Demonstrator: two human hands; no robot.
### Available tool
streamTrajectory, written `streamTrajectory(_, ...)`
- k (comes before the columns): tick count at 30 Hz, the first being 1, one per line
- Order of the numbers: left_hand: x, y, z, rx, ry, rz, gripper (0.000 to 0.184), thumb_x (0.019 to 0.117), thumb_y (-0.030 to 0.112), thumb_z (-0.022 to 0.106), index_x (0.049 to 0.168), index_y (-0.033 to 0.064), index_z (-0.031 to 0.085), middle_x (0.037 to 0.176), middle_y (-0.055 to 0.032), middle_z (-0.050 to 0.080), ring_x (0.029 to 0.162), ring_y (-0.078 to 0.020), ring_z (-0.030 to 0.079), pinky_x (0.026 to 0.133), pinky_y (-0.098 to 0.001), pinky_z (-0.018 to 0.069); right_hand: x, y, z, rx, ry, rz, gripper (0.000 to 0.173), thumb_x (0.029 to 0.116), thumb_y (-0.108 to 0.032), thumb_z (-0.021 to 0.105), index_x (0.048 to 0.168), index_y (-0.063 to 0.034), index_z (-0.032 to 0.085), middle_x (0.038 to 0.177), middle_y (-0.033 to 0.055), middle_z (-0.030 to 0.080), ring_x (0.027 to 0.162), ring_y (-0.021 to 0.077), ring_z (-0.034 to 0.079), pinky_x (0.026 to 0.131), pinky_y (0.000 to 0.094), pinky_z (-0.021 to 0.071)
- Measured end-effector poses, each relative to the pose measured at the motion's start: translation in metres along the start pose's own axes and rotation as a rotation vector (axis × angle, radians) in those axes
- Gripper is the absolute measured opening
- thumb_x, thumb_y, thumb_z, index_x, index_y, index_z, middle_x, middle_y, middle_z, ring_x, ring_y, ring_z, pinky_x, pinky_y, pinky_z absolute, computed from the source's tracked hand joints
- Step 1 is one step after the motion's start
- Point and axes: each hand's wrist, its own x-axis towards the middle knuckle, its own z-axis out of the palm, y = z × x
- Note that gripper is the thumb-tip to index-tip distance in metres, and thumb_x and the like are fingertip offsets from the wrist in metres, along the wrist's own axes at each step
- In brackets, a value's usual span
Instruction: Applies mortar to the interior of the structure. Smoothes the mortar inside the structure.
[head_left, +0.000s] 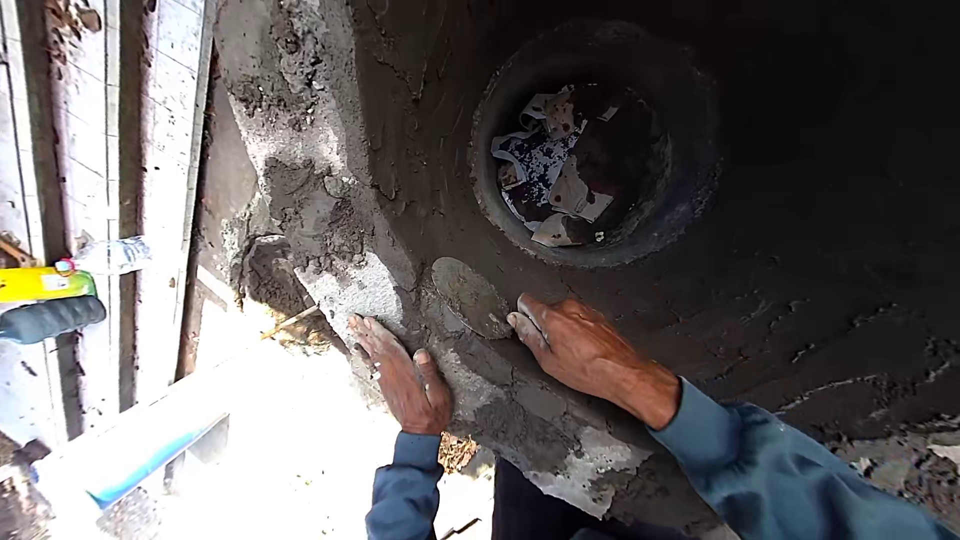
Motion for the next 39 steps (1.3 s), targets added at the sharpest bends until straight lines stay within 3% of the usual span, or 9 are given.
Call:
streamTrajectory(9,0.002,0.001,0.002,0.026,0.003,-0.003,0.093,0.1041,0.059,0.008,0.154,-0.02,0.013,0.162,-0.0396,0.013,0.156,-0.045,0.008,0.127,-0.0547,0.0036,0.033,0.027,0.01,-0.037,-0.058,-0.043,0.04,0.1117,-0.043,0.037,0.11,-0.0106,0.061,0.078,0.0098,0.06,0.079,0.0293,0.066,0.071,0.0478,0.052)
streamTrajectory(19,0.003,0.003,0.003,0.064,0.001,-0.01,0.098,0.1017,0.062,0.008,0.154,-0.0205,0.012,0.162,-0.0407,0.013,0.155,-0.0485,0.008,0.125,-0.0584,-0.0001,0.015,0.062,-0.01,-0.123,-0.411,0.193,0.04,0.1122,-0.034,0.04,0.12,-0.0001,0.061,0.106,0.0235,0.065,0.106,0.0405,0.065,0.089,0.0578,0.0503)
streamTrajectory(22,0.005,0.003,0.004,0.062,0.005,-0.015,0.101,0.1007,0.065,0.006,0.154,-0.0201,0.013,0.162,-0.0405,0.014,0.156,-0.0475,0.008,0.126,-0.0585,0.0004,0.018,0.07,-0.018,-0.044,-0.335,0.282,0.041,0.1123,-0.034,0.039,0.118,-0.0005,0.062,0.103,0.0215,0.065,0.1,0.0364,0.066,0.086,0.0537,0.0513)
streamTrajectory(25,0.005,0.003,0.004,0.055,0.013,-0.007,0.1,0.1011,0.065,0.008,0.154,-0.0196,0.013,0.161,-0.0411,0.013,0.155,-0.0484,0.007,0.125,-0.0593,-0.0005,0.037,0.053,-0.009,0.063,-0.219,0.219,0.037,0.112,-0.036,0.041,0.114,-0.0048,0.061,0.093,0.0161,0.064,0.087,0.0302,0.066,0.078,0.0482,0.0524)
streamTrajectory(29,0.004,0.003,0.003,0.043,0.013,-0.011,0.101,0.1014,0.066,0.009,0.154,-0.0202,0.012,0.161,-0.0412,0.012,0.155,-0.0487,0.007,0.125,-0.0588,-0.0001,0.054,0.036,0.005,-0.013,-0.245,0.157,0.036,0.1117,-0.034,0.041,0.117,-0.0053,0.062,0.099,0.0168,0.066,0.098,0.0334,0.068,0.082,0.0519,0.0539)
streamTrajectory(33,0.003,-0.002,0.005,0.028,0.02,-0.031,0.101,0.0999,0.067,0.012,0.155,-0.0184,0.011,0.163,-0.04,0.01,0.156,-0.048,0.005,0.125,-0.0596,-0.0004,0.037,0.062,0.008,-0.171,-0.411,0.292,0.034,0.1098,-0.028,0.046,0.117,-0.001,0.064,0.106,0.0213,0.067,0.102,0.0368,0.067,0.085,0.0544,0.0535)
streamTrajectory(35,0.003,0.0,0.004,0.039,0.018,-0.053,0.102,0.099,0.068,0.011,0.155,-0.0178,0.01,0.163,-0.0391,0.01,0.156,-0.0472,0.006,0.125,-0.059,0.0001,0.028,0.077,-0.003,-0.269,-0.482,0.364,0.033,0.1083,-0.025,0.049,0.12,0.0019,0.065,0.116,0.0246,0.066,0.112,0.041,0.065,0.091,0.0593,0.0514)
streamTrajectory(36,0.003,0.002,0.004,0.037,0.017,-0.055,0.102,0.0992,0.067,0.01,0.155,-0.0181,0.011,0.163,-0.0394,0.01,0.156,-0.0475,0.006,0.125,-0.0589,0.0003,0.024,0.083,-0.01,-0.286,-0.493,0.393,0.033,0.1087,-0.025,0.049,0.118,0.0029,0.066,0.115,0.0246,0.067,0.111,0.0406,0.066,0.091,0.059,0.0511)
streamTrajectory(39,0.003,0.001,0.004,0.025,0.024,-0.045,0.103,0.0993,0.068,0.012,0.155,-0.019,0.011,0.162,-0.04,0.01,0.156,-0.0477,0.006,0.125,-0.0591,-0.0003,0.021,0.092,-0.019,-0.154,-0.385,0.393,0.036,0.1101,-0.029,0.046,0.107,0.0005,0.066,0.09,0.0181,0.066,0.08,0.0305,0.067,0.075,0.0481,0.0543)
